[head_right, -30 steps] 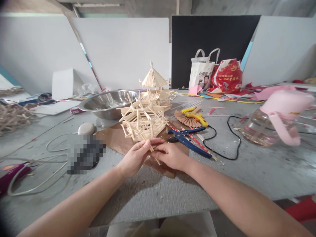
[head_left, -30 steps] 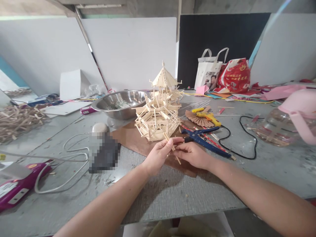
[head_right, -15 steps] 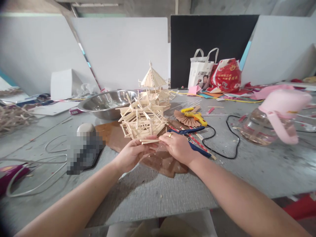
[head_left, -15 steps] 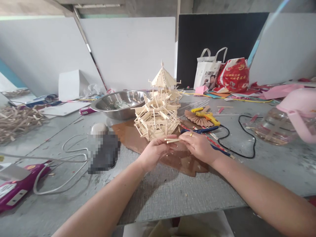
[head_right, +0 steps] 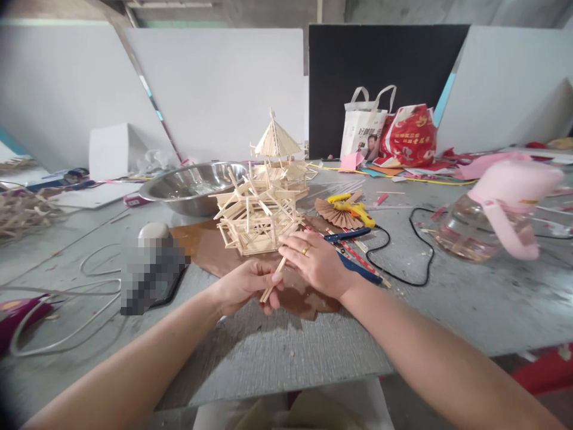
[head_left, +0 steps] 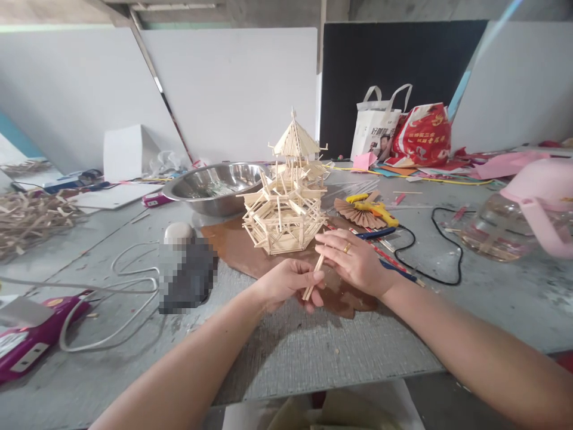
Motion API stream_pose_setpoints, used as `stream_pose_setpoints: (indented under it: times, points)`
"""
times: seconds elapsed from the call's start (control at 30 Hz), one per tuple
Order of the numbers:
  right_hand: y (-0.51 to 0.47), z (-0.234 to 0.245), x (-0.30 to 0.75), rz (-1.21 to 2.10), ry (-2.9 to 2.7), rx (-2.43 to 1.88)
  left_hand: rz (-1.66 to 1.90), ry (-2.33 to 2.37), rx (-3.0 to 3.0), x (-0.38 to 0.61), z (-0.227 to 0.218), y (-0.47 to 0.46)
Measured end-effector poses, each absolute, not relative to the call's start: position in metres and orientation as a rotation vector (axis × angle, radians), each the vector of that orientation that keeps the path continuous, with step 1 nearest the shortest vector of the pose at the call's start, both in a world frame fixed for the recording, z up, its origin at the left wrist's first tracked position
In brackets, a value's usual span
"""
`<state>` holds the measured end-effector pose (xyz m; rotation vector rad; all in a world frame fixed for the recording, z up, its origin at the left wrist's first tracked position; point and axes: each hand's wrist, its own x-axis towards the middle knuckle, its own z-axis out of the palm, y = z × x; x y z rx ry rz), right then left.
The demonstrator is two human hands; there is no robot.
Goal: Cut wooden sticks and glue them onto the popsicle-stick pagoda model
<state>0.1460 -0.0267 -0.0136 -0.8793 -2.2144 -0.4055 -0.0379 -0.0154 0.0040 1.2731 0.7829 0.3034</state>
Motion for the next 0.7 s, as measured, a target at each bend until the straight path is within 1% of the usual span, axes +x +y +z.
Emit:
stream_pose_setpoints:
  times: [0.17,0.33,0.47,0.7]
  points:
    - [-0.032,-0.013,0.144,-0.261,-1.989,-0.927,0.535,0.83,1.286,-0.033,0.003,-0.019]
    - [-0.036,-0.015,0.138,-0.247,-2.141,-0.871,0.728,0.837,1.264,-0.034,0.0,-0.016]
    - [-0.037,-0.02,0.129,-0.278,-2.223,-0.946,0.78,0.832,1.193,-0.03,-0.002,-0.018]
    - [-0.036,-0.024,0.129,-0.267,-2.176,-1.025,0.808,0.824,1.095,-0.024,-0.005,-0.024]
